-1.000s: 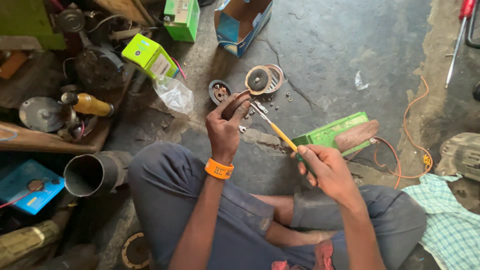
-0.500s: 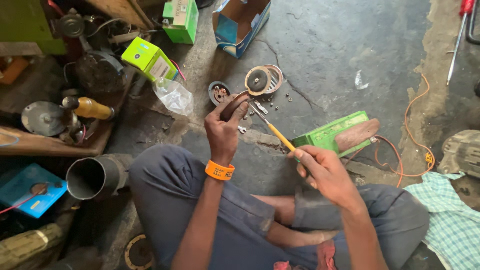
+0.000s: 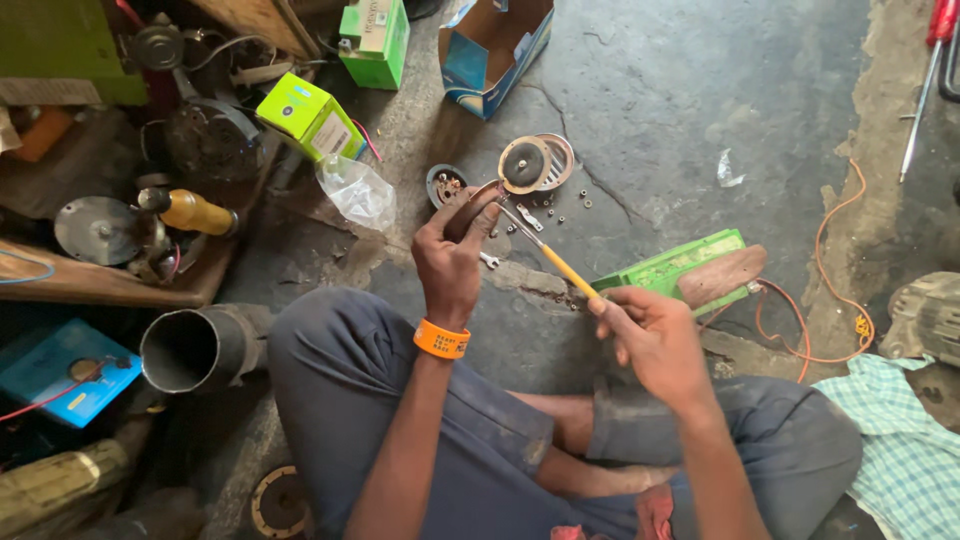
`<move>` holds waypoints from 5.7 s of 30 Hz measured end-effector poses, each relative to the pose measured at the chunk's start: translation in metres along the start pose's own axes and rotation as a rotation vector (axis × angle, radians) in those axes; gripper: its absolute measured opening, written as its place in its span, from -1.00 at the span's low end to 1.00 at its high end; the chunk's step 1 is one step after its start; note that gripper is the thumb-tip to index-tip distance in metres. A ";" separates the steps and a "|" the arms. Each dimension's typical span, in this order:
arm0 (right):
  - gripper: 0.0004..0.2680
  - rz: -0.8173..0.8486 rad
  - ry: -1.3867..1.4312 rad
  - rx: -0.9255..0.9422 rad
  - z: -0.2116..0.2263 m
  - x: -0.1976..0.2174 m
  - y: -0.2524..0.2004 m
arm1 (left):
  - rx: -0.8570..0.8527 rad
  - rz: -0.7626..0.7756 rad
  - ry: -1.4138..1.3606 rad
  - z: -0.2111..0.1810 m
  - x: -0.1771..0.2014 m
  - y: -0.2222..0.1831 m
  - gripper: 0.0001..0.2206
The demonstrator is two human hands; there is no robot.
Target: The person sits on the floor and uses a screwdriver to adjust a small cylindrical electrical component. They then connect an orange wire to a green battery and test the component by touching the wire to its terminals. The person repeats this testing process several times.
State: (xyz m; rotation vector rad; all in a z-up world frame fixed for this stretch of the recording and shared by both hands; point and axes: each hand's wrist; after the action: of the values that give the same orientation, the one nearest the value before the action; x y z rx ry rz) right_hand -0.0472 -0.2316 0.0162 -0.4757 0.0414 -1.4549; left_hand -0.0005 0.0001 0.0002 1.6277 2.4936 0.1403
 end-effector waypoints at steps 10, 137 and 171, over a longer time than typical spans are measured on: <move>-0.77 0.188 0.226 -0.077 -0.004 0.000 -0.001 | 0.003 -0.011 -0.032 0.003 -0.001 0.001 -0.77; -0.75 0.134 -0.240 0.359 -0.041 -0.047 -0.002 | 0.076 -0.102 0.232 0.023 0.018 0.030 -0.81; -0.75 0.132 0.667 0.194 -0.042 -0.070 0.008 | 0.353 0.809 -0.123 0.030 0.007 0.007 -0.65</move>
State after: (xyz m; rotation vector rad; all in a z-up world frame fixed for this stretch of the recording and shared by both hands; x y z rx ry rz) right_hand -0.0620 -0.1764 -0.0429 0.1816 0.4494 -1.4146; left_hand 0.0083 0.0087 -0.0286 2.6022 1.6929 -0.3156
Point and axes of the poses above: each hand's wrist, its own y-axis towards the middle knuckle, its own x-axis out of the back of the hand, z = x × y, and after that the axes turned 2 degrees about -z, right-handed
